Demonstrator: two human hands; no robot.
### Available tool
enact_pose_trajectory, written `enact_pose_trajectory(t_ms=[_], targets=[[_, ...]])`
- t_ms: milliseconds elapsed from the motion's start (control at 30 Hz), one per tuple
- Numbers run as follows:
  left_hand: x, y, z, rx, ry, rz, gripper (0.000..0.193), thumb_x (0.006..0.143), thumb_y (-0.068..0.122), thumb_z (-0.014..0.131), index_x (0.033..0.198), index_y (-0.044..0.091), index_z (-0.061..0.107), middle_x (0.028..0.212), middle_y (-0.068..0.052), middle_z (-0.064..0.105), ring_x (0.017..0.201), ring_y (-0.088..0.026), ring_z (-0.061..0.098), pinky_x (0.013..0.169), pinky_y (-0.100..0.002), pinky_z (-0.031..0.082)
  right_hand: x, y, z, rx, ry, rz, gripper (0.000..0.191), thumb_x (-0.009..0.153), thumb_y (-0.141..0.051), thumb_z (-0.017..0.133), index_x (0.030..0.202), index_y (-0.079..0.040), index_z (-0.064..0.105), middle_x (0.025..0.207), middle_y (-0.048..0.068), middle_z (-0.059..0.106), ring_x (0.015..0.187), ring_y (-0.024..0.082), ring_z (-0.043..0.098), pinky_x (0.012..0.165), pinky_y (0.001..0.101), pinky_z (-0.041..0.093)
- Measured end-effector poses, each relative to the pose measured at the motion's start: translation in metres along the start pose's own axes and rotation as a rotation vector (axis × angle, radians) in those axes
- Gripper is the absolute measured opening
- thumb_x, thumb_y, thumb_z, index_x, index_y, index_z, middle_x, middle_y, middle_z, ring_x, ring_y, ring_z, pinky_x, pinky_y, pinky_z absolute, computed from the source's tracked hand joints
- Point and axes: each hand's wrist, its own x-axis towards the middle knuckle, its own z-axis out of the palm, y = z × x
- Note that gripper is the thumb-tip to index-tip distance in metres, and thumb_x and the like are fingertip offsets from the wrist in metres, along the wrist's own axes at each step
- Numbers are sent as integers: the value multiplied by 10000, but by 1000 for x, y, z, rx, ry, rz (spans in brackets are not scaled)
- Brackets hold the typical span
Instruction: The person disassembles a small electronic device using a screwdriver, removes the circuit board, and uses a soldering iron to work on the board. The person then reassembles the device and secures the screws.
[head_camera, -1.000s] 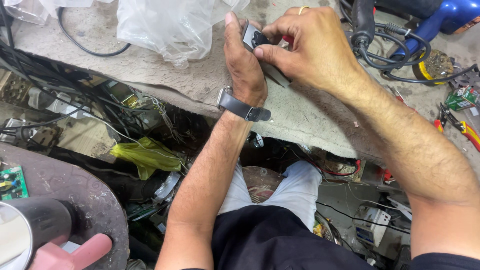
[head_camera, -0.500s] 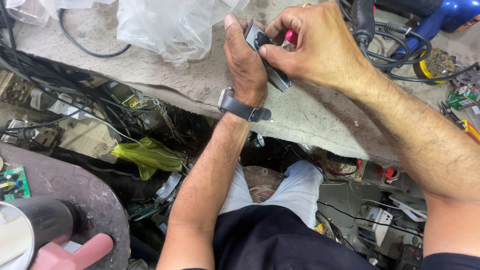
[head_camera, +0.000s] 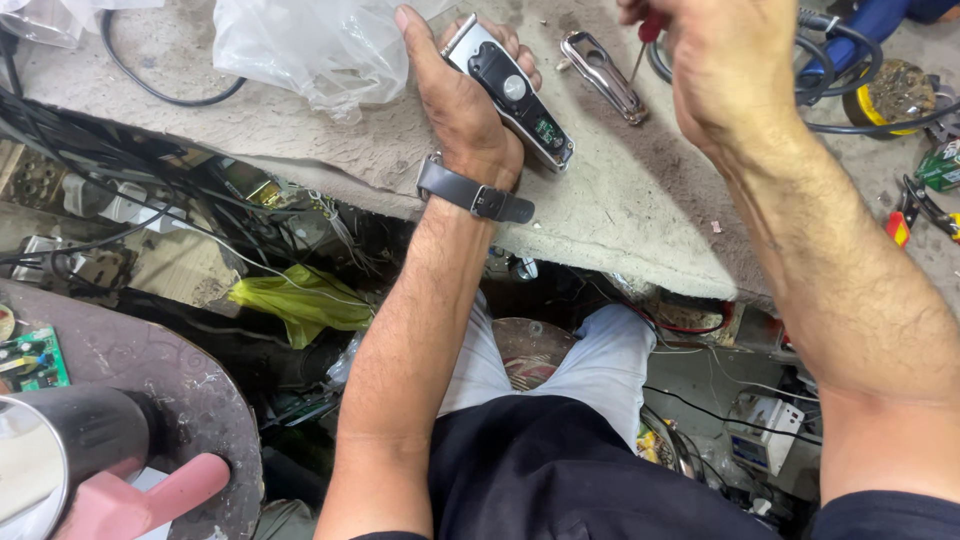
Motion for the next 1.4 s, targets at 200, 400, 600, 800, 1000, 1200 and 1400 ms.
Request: enact_pose_trajectory(t_ms=[200,400,600,800,1000,1200,1400], targets=[[-7,9,4,27,-29,-40,785,955,776,277,747,81,575,596,-49,568,488,-166,576,479,-308,515,-34,35,-10,-90,-172,-285,311,1130,-40,473,1415,35,372,1150,127,652,1032,165,676,905,295,592],[-10,11,6,122,-78,23,785,892,828,327,762,96,578,609,-64,584,496,-184,603,491,-328,554,-43,29,-13,152,-74,-81,367,1193,-215,545,1409,-10,330,1065,150,704,878,185,760,740,290,676],[-10,13,7,17,-61,-18,785,856,855,349,759,102,549,622,-83,579,513,-191,585,499,-328,518,-46,33,21,462,-49,-94,493,1168,-275,576,1387,-52,195,1138,165,692,947,239,787,812,359,699],[-10,15,8,-23,-51,-44,768,852,845,389,768,97,546,635,-82,567,525,-196,570,508,-334,504,-55,36,25,420,-40,-122,472,1155,-67,716,1322,-51,274,1134,183,658,1004,251,752,834,374,693],[-12,16,11,-43,-43,-57,747,869,828,403,768,101,543,639,-77,562,530,-198,573,503,-340,491,-58,36,30,554,3,-77,413,1134,-21,747,1208,-40,341,1069,159,662,978,223,750,822,376,664],[-11,17,10,-64,-8,-25,758,866,839,409,756,102,547,620,-67,557,501,-184,563,469,-325,476,-54,38,35,557,3,-31,320,1110,-22,758,1141,-24,439,973,137,639,917,213,759,779,351,666],[-10,15,9,-54,54,13,731,865,834,431,762,121,551,612,-56,560,472,-156,560,424,-288,472,-42,42,43,804,-18,180,336,1029,-57,770,1167,-48,463,1010,100,673,909,163,737,715,258,653]])
